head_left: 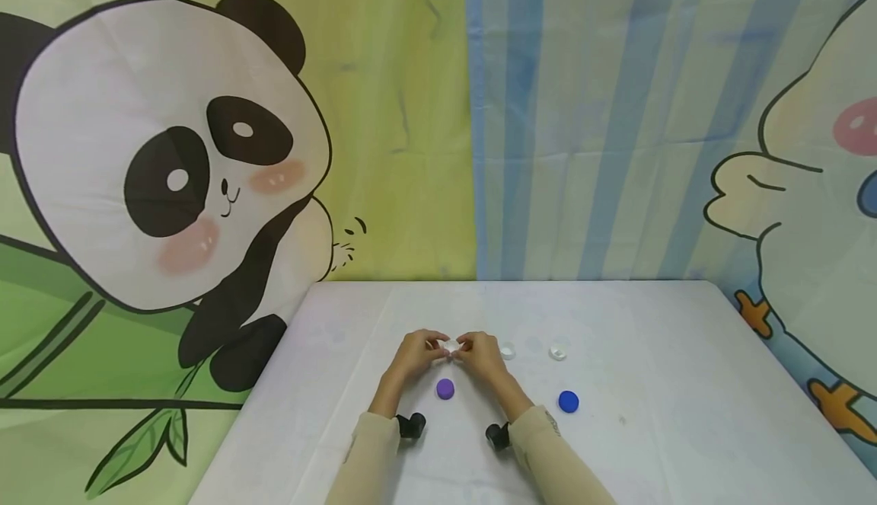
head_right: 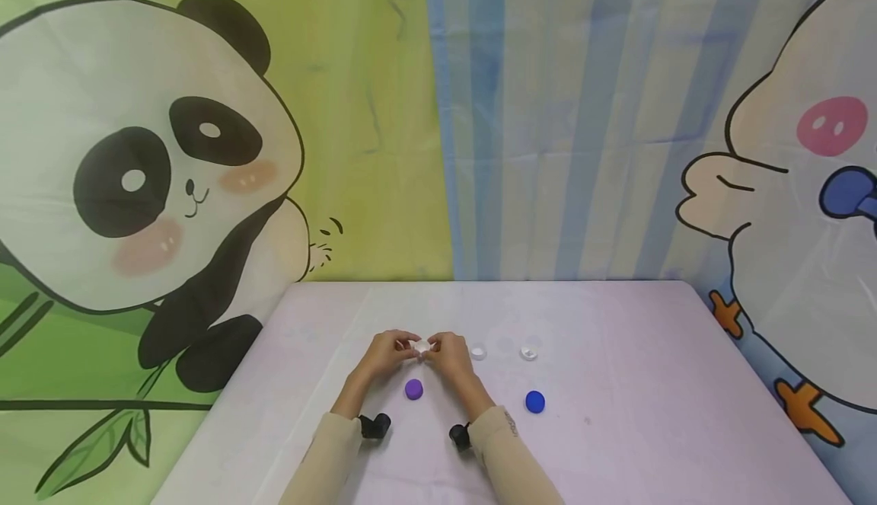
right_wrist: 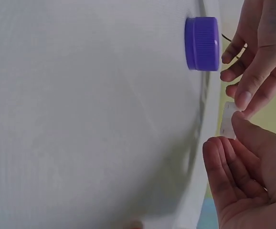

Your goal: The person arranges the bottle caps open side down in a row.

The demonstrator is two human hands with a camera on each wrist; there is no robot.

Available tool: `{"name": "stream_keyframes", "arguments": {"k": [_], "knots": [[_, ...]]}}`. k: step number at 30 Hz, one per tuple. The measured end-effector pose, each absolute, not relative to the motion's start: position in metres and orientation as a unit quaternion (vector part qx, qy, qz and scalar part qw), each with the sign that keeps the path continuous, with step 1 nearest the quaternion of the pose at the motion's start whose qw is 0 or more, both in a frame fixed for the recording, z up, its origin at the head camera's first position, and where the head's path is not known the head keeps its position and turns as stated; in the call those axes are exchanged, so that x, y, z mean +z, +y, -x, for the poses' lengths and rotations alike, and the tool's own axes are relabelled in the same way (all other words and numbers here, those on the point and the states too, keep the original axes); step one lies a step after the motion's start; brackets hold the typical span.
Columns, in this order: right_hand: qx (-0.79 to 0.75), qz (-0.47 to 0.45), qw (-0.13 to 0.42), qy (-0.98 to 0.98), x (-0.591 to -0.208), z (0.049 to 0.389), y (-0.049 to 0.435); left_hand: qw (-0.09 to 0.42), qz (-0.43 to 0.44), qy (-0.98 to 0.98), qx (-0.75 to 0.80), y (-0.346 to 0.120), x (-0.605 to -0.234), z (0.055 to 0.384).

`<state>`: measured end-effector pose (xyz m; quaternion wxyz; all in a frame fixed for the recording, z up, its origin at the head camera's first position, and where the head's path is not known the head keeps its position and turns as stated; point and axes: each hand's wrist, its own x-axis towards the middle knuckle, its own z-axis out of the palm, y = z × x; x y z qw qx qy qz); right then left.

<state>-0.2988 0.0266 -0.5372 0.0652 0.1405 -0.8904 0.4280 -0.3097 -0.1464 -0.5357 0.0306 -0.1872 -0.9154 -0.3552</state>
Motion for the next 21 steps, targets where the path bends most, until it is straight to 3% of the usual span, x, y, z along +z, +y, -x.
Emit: {"name": "stream_keyframes", "arguments": {"k": [6,14,21], "knots": [[0.462,-0.151,0.073,-0.871,-0.520,0.289,0.039,0.038,0.212,-0.898,-0.384,-0.142,-0.518,0.299],[0.505,-0.138,0.113,-0.844,-0.475,0.266,0.055,0.109,0.245,-0.870,-0.413,-0.129,-0.481,0.284],[0.505,-0.151,0.166,-0.834,-0.448,0.232,0.072,0.154,0.275,-0.853,-0.417,-0.114,-0.446,0.251]]}}
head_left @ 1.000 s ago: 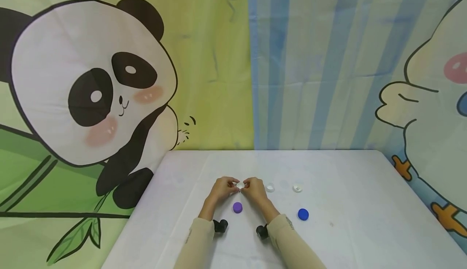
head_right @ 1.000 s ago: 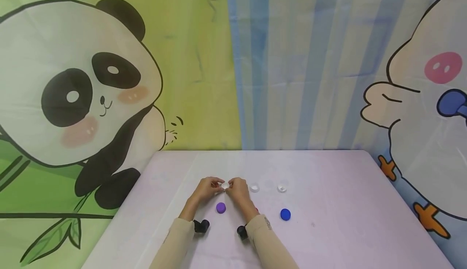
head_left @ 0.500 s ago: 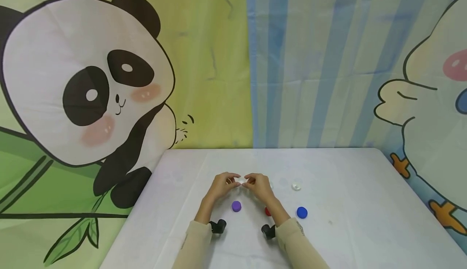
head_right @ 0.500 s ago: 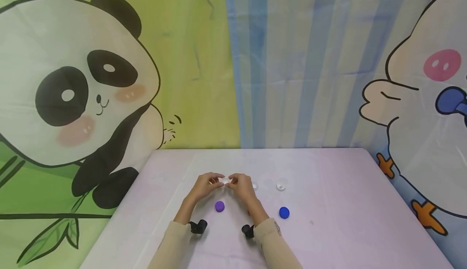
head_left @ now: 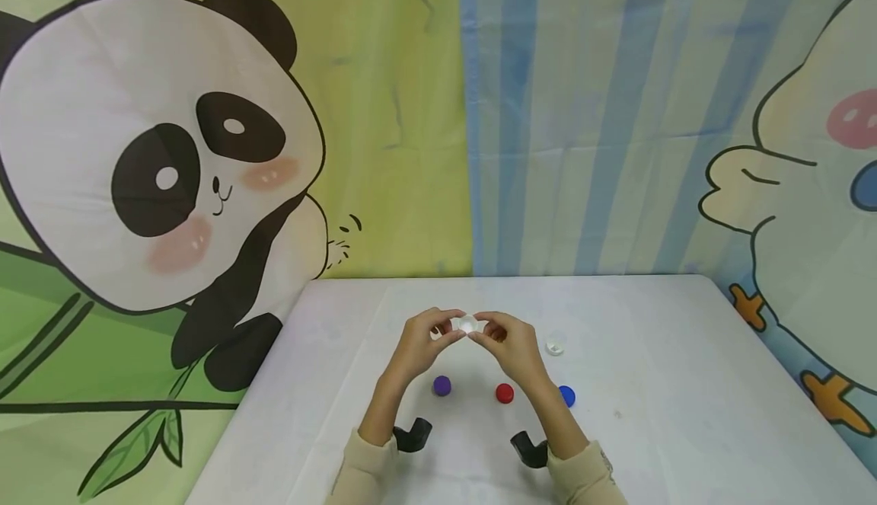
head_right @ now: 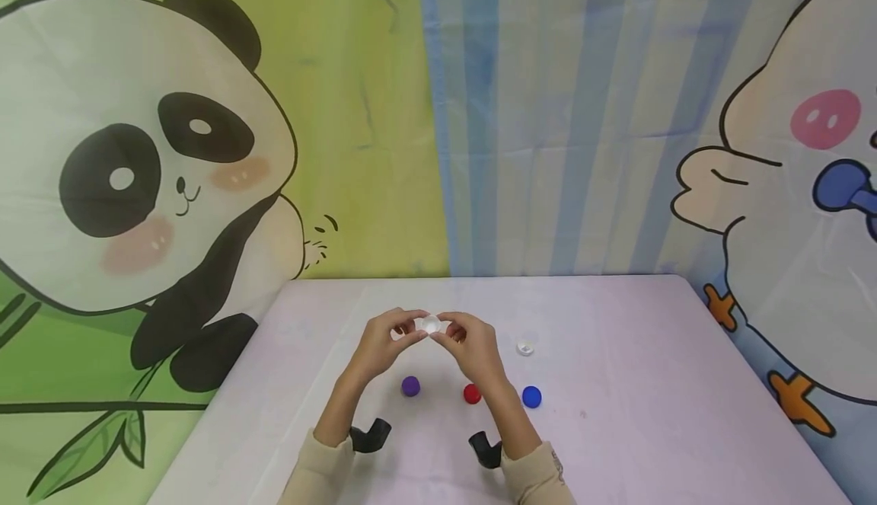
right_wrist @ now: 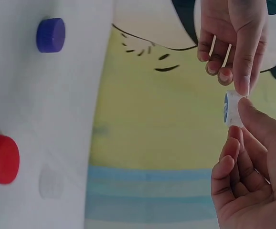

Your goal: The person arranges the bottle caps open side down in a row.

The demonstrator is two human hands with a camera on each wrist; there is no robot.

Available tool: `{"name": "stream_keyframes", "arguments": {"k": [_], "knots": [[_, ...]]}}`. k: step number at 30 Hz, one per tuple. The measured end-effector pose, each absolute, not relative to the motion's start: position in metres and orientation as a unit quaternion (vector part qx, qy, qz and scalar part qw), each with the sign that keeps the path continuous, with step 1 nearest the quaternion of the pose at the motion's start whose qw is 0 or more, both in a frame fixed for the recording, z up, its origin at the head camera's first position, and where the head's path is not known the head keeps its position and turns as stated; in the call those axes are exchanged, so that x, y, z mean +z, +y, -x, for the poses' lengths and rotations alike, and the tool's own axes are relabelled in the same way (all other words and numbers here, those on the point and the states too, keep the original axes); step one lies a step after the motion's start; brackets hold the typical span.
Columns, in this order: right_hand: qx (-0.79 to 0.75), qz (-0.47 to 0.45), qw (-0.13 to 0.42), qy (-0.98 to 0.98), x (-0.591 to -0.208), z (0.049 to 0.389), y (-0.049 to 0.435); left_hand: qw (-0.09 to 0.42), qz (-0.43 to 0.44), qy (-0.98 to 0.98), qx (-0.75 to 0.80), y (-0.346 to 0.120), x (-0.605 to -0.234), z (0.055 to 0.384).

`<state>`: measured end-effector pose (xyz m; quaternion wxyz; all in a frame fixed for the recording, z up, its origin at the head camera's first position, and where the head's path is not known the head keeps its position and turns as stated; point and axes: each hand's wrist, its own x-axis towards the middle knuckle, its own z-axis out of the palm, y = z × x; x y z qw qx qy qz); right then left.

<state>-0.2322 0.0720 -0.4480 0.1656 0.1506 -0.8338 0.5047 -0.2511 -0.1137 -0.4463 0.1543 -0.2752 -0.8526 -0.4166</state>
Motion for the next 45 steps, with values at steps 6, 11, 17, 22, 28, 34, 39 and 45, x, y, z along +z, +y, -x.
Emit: {"name": "stream_keyframes", "arguments": {"k": [6,11,17,22,28,34,39,45], "knots": [[0.453,-0.186,0.229,-0.841,-0.437,0.198,0.089,0.180,0.308,-0.835,-0.419,-0.101,-0.432,0.219],[0.427,-0.193,0.251,-0.847,-0.434,0.170,0.102,0.194,0.338,-0.819,-0.422,-0.093,-0.432,0.197],[0.420,-0.240,0.265,-0.834,-0.438,0.146,0.111,0.205,0.354,-0.802,-0.436,-0.088,-0.441,0.173],[0.408,-0.253,0.278,-0.832,-0.444,0.138,0.112,0.216,0.357,-0.791,-0.447,-0.086,-0.444,0.160],[0.408,-0.267,0.287,-0.824,-0.451,0.136,0.111,0.231,0.368,-0.780,-0.451,-0.084,-0.433,0.147],[0.412,-0.268,0.291,-0.821,-0.454,0.135,0.112,0.228,0.367,-0.785,-0.444,-0.084,-0.448,0.153],[0.410,-0.265,0.289,-0.823,-0.455,0.136,0.112,0.230,0.374,-0.784,-0.440,-0.086,-0.457,0.159],[0.407,-0.264,0.293,-0.824,-0.456,0.135,0.112,0.226,0.375,-0.782,-0.443,-0.084,-0.435,0.149]]}}
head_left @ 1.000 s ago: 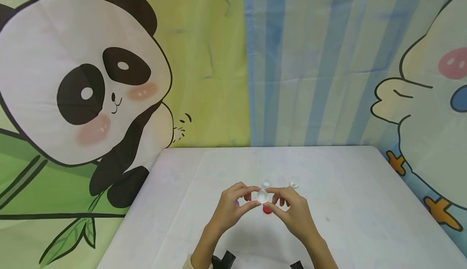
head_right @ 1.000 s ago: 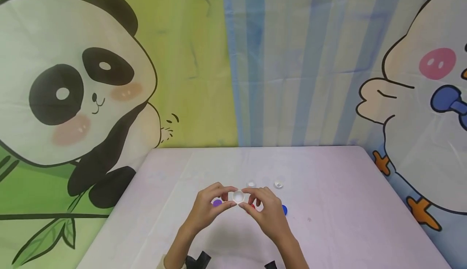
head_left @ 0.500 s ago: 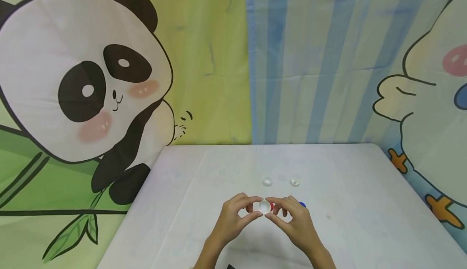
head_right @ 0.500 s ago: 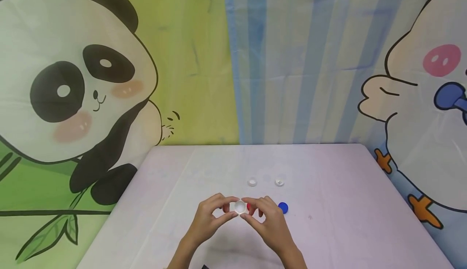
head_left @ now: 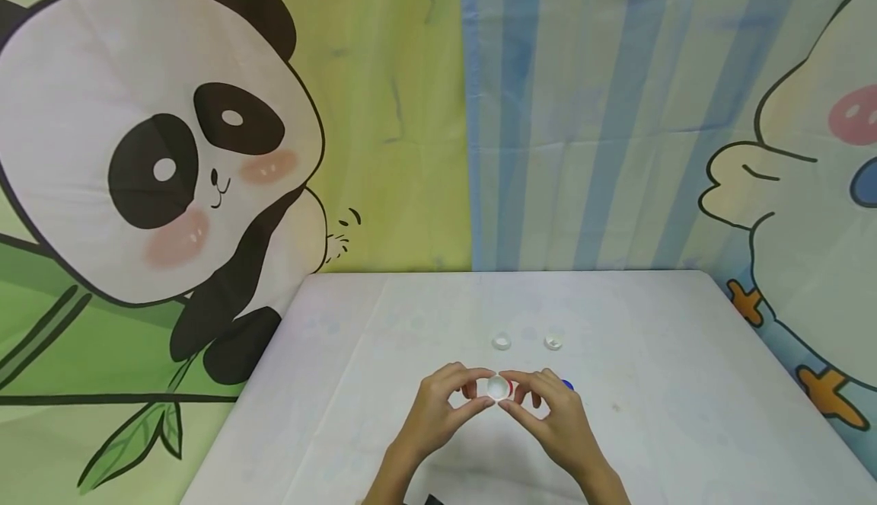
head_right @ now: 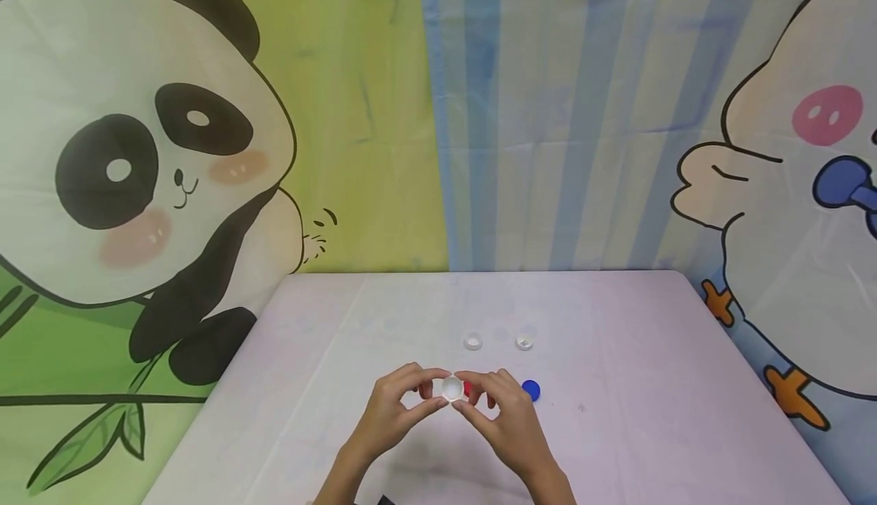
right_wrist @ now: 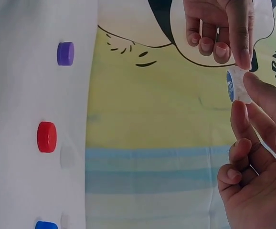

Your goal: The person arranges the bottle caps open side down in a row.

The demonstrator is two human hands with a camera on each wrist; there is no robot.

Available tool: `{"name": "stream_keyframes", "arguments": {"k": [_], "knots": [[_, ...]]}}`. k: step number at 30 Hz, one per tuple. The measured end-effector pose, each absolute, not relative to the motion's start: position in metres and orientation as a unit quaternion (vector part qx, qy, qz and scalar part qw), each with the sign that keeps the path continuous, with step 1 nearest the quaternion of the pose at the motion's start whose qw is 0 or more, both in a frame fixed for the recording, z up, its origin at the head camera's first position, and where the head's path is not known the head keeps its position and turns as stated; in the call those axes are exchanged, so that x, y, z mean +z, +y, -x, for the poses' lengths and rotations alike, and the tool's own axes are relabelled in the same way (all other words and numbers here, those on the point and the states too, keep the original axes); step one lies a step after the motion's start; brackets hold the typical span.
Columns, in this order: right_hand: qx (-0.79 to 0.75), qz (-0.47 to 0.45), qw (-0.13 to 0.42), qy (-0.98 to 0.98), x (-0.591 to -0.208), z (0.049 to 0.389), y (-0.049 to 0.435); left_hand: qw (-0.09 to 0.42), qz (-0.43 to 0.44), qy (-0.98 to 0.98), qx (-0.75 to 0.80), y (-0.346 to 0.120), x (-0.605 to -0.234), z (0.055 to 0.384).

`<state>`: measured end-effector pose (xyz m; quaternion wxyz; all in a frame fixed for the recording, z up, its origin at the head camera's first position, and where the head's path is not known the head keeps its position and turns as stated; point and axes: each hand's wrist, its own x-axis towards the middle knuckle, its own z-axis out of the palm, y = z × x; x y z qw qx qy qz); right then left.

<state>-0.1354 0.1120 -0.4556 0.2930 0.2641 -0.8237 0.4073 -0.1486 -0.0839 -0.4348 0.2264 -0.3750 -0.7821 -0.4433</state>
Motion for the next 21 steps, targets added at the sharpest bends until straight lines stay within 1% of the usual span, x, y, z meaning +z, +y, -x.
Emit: {"name": "stream_keyframes", "arguments": {"k": [2,7,11,14,18,21], "knots": [[0.408,-0.265,0.296,-0.822,-0.455,0.135,0.112,0.223,0.374,-0.780,-0.449,-0.083,-0.432,0.147],[0.414,-0.259,0.291,-0.823,-0.454,0.133,0.114,0.210,0.366,-0.787,-0.450,-0.083,-0.452,0.156],[0.417,-0.259,0.290,-0.821,-0.455,0.133,0.115,0.197,0.353,-0.798,-0.447,-0.083,-0.452,0.155],[0.417,-0.260,0.291,-0.821,-0.455,0.134,0.116,0.153,0.330,-0.800,-0.478,-0.082,-0.451,0.154],[0.418,-0.264,0.297,-0.817,-0.456,0.135,0.116,0.063,0.258,-0.802,-0.536,-0.081,-0.449,0.154],[0.417,-0.270,0.305,-0.812,-0.457,0.135,0.116,0.005,0.204,-0.801,-0.563,-0.082,-0.449,0.154]]}}
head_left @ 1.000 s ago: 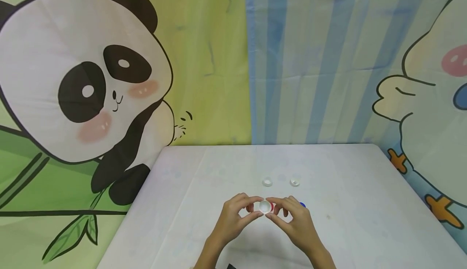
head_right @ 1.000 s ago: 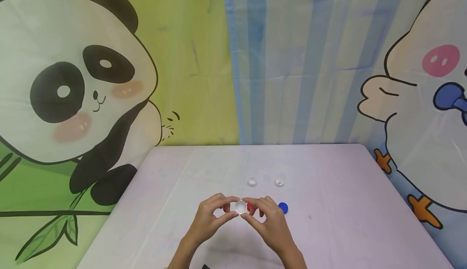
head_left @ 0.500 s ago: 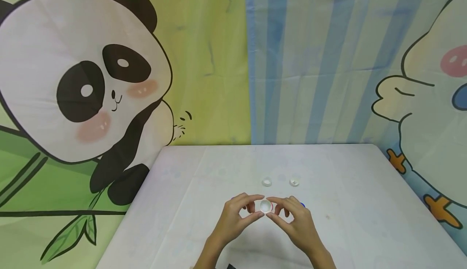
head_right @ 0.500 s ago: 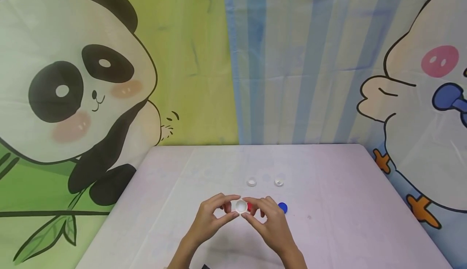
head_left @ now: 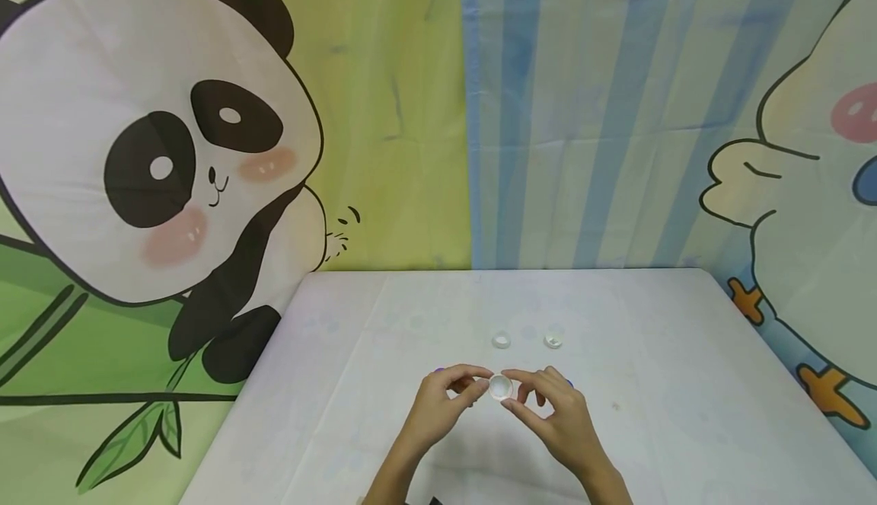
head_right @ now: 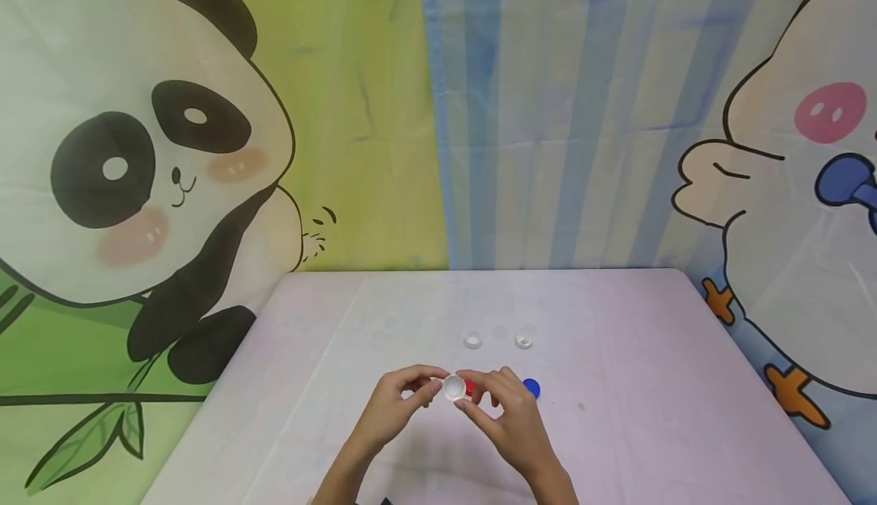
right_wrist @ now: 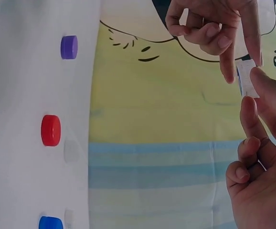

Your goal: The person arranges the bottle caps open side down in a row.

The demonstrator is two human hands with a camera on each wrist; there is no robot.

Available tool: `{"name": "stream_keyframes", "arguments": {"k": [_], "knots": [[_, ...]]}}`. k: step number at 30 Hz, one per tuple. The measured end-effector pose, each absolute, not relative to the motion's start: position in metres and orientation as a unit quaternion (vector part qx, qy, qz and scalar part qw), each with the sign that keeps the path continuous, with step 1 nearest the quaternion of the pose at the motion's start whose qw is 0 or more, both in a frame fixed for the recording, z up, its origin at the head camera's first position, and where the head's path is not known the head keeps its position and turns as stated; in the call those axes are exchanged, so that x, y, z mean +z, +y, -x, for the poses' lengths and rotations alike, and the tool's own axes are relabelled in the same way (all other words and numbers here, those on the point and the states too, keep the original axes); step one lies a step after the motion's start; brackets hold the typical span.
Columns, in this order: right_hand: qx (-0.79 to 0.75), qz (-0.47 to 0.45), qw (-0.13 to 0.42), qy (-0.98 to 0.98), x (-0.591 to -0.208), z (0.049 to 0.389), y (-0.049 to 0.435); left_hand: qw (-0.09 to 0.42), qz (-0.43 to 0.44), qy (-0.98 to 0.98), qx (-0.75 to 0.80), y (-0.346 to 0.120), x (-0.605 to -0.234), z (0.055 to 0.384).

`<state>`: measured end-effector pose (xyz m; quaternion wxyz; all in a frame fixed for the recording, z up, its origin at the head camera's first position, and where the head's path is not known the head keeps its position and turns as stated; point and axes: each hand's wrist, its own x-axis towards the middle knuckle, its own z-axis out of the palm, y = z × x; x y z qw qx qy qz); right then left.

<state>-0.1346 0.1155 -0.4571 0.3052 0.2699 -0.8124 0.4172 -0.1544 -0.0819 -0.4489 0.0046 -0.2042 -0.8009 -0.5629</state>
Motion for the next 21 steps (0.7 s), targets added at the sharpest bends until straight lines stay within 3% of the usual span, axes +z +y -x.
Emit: {"name": "stream_keyframes", "arguments": {"k": [7,21], "knots": [[0.411,-0.286,0.331,-0.800,-0.4612,0.1370,0.1147,-0.074,0.175,-0.784,-0.591,-0.0815,-0.4504,0.1576],[0.413,-0.293,0.320,-0.801,-0.4669,0.1408,0.1172,-0.078,0.157,-0.787,-0.592,-0.0801,-0.4547,0.1615]]}}
